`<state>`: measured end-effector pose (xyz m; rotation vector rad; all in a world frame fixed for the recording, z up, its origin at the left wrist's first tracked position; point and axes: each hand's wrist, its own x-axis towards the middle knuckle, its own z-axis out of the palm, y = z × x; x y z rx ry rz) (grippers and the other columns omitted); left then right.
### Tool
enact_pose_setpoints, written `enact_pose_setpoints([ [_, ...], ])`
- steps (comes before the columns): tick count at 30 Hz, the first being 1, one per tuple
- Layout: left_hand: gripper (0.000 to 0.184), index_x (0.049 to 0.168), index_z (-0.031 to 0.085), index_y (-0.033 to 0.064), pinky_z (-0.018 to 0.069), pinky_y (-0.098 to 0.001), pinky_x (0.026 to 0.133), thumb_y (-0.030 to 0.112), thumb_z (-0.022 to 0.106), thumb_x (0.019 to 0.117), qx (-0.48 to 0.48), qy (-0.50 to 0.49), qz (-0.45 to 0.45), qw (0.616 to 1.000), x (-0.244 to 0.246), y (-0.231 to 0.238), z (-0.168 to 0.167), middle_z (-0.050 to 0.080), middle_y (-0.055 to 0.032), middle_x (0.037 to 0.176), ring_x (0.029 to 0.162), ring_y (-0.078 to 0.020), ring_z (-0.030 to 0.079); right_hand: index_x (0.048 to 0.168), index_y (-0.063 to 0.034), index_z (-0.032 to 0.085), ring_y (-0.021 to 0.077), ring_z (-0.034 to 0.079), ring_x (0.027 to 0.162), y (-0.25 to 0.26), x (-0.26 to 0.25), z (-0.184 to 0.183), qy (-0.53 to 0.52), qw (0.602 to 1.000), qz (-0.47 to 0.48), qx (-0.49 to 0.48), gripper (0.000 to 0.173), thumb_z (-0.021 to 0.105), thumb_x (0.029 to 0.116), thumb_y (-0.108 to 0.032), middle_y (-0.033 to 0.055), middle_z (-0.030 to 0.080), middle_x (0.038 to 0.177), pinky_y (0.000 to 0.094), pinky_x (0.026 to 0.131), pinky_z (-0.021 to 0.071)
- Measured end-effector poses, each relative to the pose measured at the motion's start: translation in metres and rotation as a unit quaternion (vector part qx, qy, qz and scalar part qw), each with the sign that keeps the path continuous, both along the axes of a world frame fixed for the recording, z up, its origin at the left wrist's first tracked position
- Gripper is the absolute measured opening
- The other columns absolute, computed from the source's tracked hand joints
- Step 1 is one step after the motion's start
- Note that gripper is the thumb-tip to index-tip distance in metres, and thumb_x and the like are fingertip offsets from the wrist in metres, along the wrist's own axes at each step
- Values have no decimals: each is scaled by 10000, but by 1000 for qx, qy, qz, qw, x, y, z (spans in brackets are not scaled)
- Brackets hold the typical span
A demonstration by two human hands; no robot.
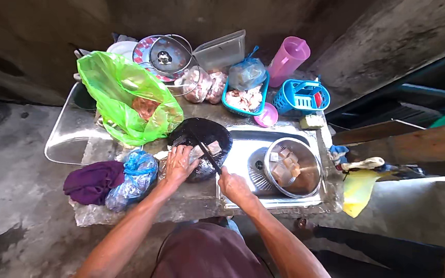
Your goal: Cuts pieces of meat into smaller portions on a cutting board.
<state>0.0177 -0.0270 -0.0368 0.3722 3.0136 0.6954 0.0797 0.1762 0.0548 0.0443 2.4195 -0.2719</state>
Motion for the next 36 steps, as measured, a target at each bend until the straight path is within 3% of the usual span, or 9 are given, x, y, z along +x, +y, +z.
enact_pose_setpoints([
  [6,490,1238,687,56,496,-558,986,451,674,947,17,7,-19,1000,-3,-4,-6,659,-209,1225,1186,-429,603,1474,-67,407,419,717,1037,-12,-1,-15,-47,999,2,24,446,360,1090,-289,230,710,1078,587,865,563],
  [13,446,1217,682,6,499,-548,1013,366,696,954,62,21,-31,997,-13,-9,-13,662,-233,1207,1168,-428,620,1471,-31,393,414,687,1133,-32,-31,-12,-62,998,2,15,446,346,1095,-267,246,678,1199,589,920,550],
  [17,367,1159,715,45,495,-536,995,354,615,988,33,31,-51,998,-10,-5,-14,674,-182,1213,1163,-392,620,1444,-33,403,365,718,1006,-33,-34,-22,-56,996,-38,-50,425,378,1094,-273,237,656,1189,528,837,584],
  [19,449,1215,697,40,484,-528,1024,414,614,982,29,34,-47,998,-9,-5,-16,666,-195,1245,1189,-398,613,1438,-36,407,378,712,1035,-28,-25,-25,-48,996,-42,-55,422,387,1088,-272,242,656,1201,548,856,576],
  [22,789,1447,536,29,430,-544,1110,562,721,896,24,-39,-48,998,1,-10,2,558,-229,1428,1328,-421,524,1463,-50,407,409,695,1107,-18,-7,-21,-34,998,-31,-35,448,373,1084,-286,241,675,1202,596,901,557],
  [24,804,1484,493,34,417,-546,1124,527,735,896,7,-75,-39,996,12,-20,15,523,-229,1466,1361,-418,496,1486,-55,400,413,698,1107,-17,5,-18,-11,999,-29,-24,466,367,1085,-292,235,693,1168,596,907,556],
  [29,538,1374,599,30,450,-515,1092,371,677,966,21,-90,14,996,24,-35,15,599,-223,1355,1289,-403,554,1466,-66,428,403,711,1070,-34,18,-5,-4,999,-28,-29,451,366,1087,-302,223,705,1117,580,885,564],
  [36,537,1326,628,6,502,-542,1022,390,698,957,63,-40,40,996,27,-26,2,671,-224,1235,1181,-401,637,1464,-65,426,414,716,1043,-45,15,-4,-20,1000,-2,-5,454,377,1083,-308,220,710,1094,584,865,567],
])
